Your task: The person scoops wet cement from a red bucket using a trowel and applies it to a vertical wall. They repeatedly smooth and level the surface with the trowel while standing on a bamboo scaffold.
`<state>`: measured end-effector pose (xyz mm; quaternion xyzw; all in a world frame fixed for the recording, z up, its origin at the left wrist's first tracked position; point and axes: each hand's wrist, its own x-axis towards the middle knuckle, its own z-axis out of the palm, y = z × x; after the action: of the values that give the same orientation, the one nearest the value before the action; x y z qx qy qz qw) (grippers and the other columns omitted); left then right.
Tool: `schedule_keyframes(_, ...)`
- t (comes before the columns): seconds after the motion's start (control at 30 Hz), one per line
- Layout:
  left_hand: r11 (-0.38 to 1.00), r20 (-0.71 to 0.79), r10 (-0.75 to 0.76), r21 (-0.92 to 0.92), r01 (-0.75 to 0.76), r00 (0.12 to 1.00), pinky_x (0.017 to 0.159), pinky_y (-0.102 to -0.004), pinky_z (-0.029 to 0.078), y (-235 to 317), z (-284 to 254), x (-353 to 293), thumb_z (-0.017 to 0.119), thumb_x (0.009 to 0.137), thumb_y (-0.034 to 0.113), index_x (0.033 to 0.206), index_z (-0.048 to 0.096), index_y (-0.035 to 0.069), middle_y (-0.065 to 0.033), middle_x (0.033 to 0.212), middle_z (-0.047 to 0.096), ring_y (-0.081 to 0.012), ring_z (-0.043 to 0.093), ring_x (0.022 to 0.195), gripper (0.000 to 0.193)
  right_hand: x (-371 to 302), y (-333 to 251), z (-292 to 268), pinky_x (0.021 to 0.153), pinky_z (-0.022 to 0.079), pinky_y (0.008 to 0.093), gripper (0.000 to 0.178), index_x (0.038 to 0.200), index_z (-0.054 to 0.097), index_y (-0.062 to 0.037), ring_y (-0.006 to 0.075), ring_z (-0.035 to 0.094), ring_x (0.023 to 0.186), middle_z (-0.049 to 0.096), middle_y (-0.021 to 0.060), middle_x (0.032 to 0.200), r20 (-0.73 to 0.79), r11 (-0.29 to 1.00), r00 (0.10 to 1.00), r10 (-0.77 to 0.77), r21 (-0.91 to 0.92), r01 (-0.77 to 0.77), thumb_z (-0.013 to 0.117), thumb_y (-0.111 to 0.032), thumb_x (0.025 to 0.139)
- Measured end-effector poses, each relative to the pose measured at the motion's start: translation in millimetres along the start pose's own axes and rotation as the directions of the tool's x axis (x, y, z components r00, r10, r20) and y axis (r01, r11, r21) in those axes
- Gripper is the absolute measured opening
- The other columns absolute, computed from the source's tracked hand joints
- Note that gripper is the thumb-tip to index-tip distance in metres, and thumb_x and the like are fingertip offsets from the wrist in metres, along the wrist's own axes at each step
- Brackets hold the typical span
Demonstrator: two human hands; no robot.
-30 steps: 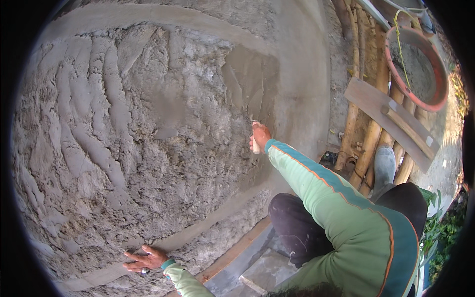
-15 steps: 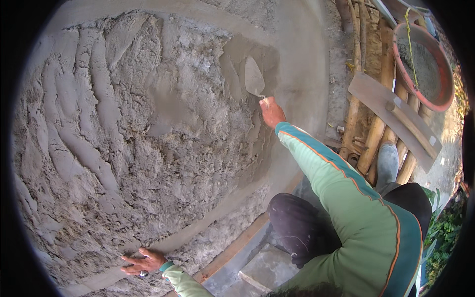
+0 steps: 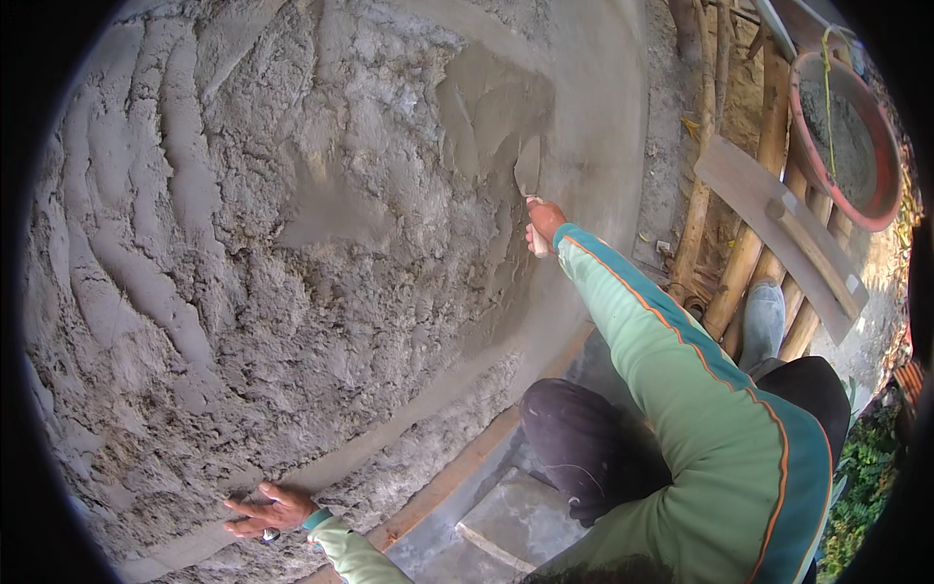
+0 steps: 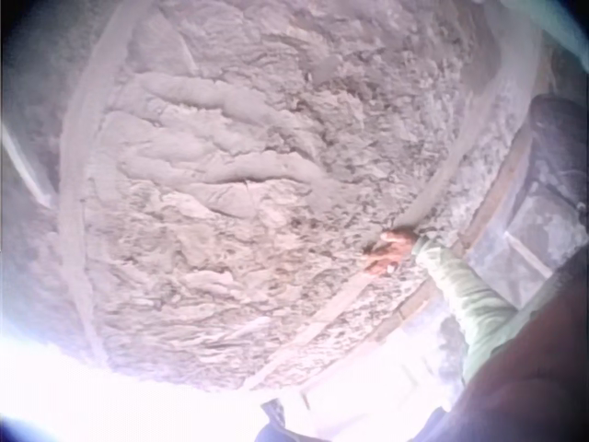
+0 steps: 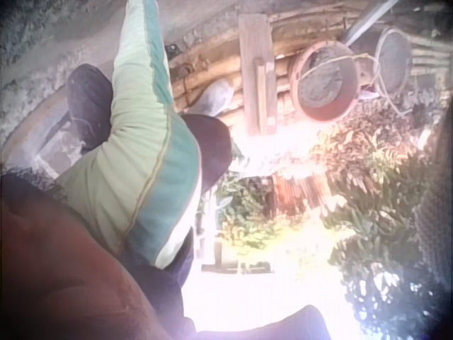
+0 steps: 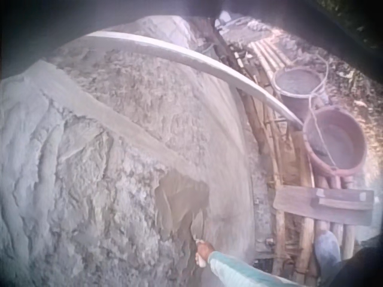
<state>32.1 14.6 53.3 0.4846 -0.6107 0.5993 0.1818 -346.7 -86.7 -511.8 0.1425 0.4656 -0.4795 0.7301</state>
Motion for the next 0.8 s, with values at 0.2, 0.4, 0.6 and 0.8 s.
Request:
schedule_keyframes(0.2,1.0,-0.001,-0.008,0.007,0.008,1.0,0.119,-0.0663,0.011,1,2,5,0.041,0.092,0.08,0.158,0.038,0.025,-0.0256,0.167,0.012,-0.0474,0.006,0.153,0.086,-10,56,11,0.053,0.053,0.0448,0.037,0.119,0.051,-0.0142,0.0216,0.058,0.06,0.057,0.0083,0.085,0.002,0.983,0.989,0.147,0.111,-0.147,0.052,-0.047,0.103)
schedule_keyframes(0.4,0.999,-0.017,0.015,0.052,-0.014,1.0,0.12,-0.0656,0.009,-2,-7,3,0.041,0.095,0.076,0.158,0.039,0.021,-0.0272,0.166,0.013,-0.0463,0.007,0.154,0.083,-54,44,0,0.064,0.053,0.0537,0.048,0.128,0.052,-0.0067,0.0351,0.067,0.076,0.067,0.0164,0.101,-0.255,0.987,0.966,-0.041,-0.16,-0.001,0.053,-0.046,0.101)
schedule_keyframes(0.6,0.997,-0.009,0.05,0.067,-0.049,0.999,0.119,-0.0656,0.012,-6,-2,1,0.039,0.095,0.077,0.158,0.039,0.022,-0.0281,0.165,0.013,-0.0466,0.01,0.153,0.083,-54,38,-6,0.092,0.047,0.0552,0.041,0.127,0.049,-0.0066,0.0509,0.061,0.106,0.066,0.0276,0.116,-0.017,0.625,0.769,-0.64,-0.595,0.506,0.051,-0.04,0.103)
schedule_keyframes(0.8,0.997,-0.009,0.048,0.058,-0.048,0.999,0.118,-0.066,0.013,-6,-1,2,0.043,0.096,0.074,0.158,0.039,0.022,-0.0285,0.165,0.013,-0.046,0.01,0.153,0.081,32,27,-19,0.091,0.048,0.0548,0.041,0.124,0.05,-0.0065,0.0501,0.061,0.108,0.067,0.0286,0.114,-0.168,0.674,0.779,-0.603,-0.63,0.386,0.051,-0.042,0.103)
